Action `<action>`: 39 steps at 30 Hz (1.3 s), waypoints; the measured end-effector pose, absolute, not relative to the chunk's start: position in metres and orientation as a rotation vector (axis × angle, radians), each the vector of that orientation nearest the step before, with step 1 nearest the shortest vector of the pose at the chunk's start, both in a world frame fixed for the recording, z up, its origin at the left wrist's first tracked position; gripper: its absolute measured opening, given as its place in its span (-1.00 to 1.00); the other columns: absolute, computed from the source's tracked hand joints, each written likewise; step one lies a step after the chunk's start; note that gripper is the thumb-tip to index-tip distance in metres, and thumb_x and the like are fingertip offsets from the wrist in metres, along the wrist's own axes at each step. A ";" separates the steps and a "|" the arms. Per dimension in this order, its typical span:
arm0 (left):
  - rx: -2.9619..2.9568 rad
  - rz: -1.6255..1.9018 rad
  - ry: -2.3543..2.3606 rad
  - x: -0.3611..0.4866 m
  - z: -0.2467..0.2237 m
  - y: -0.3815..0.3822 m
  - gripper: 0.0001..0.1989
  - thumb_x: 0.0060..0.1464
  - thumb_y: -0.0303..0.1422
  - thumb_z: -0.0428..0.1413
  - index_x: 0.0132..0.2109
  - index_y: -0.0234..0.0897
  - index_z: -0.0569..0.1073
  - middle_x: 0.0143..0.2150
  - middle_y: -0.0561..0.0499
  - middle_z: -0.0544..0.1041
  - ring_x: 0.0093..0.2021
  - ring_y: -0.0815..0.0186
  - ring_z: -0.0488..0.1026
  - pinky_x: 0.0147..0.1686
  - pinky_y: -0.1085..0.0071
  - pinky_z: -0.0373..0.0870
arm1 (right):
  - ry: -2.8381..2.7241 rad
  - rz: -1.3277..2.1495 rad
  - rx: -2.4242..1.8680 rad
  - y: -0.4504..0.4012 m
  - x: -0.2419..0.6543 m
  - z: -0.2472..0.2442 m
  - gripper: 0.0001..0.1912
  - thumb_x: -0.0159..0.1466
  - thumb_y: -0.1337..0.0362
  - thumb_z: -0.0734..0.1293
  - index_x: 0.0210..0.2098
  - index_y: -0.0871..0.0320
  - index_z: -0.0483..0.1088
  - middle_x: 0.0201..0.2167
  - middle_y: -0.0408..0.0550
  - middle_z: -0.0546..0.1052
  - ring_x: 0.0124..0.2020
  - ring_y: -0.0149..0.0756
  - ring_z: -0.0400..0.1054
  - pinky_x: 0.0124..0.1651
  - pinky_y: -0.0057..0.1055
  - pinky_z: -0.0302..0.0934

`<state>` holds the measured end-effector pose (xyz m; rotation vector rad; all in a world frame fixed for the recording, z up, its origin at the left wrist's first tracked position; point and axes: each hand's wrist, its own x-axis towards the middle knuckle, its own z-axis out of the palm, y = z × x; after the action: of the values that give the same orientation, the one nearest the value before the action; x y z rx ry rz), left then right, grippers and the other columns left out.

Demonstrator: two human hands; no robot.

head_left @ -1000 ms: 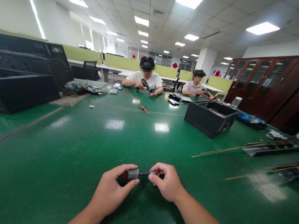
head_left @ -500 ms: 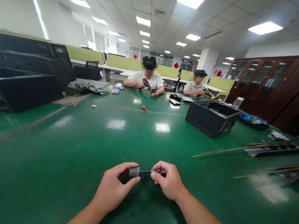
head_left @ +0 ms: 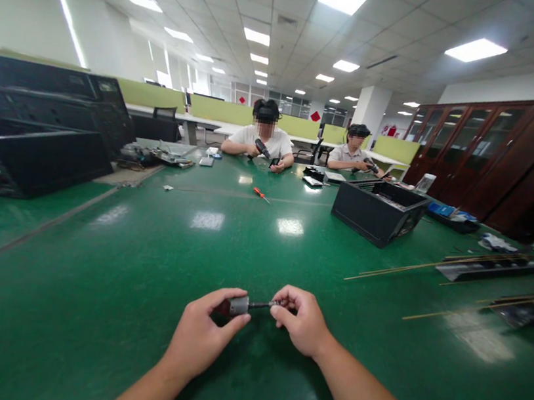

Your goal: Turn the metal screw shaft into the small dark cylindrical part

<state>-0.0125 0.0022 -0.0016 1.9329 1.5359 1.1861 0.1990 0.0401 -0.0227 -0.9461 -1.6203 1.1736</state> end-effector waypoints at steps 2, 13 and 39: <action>1.924 1.186 1.537 -0.013 -0.002 0.002 -0.69 0.00 -0.21 0.24 -0.08 -0.16 0.57 -0.12 -0.02 0.62 -0.14 0.12 0.57 -0.05 0.18 0.49 | -1.621 1.168 -0.946 0.040 0.199 -0.022 -0.94 0.14 0.35 0.35 -0.36 0.20 0.40 -0.58 -0.21 0.41 -0.58 -0.42 0.33 -0.44 -0.49 0.20; 1.870 1.161 1.541 -0.013 -0.002 0.003 -0.68 0.00 -0.21 0.23 -0.08 -0.17 0.56 -0.11 -0.03 0.62 -0.12 0.11 0.56 -0.03 0.15 0.47 | -1.593 1.153 -0.929 0.040 0.199 -0.022 -0.96 0.15 0.36 0.34 -0.37 0.20 0.39 -0.59 -0.21 0.40 -0.58 -0.42 0.31 -0.46 -0.49 0.17; 1.815 1.186 1.559 -0.018 -0.002 0.005 -0.66 -0.02 -0.14 0.25 -0.12 -0.22 0.55 -0.21 -0.03 0.61 -0.24 0.15 0.56 -0.16 0.24 0.47 | -1.447 1.191 -0.866 0.045 0.200 -0.026 -0.76 0.27 0.13 0.30 -0.37 0.19 0.36 -0.61 -0.17 0.42 -0.63 -0.43 0.27 -0.53 -0.50 0.13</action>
<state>-0.0178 0.0053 -0.0019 1.8149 1.5585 1.1864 0.1997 0.0447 -0.0255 -0.8657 -1.4470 1.1906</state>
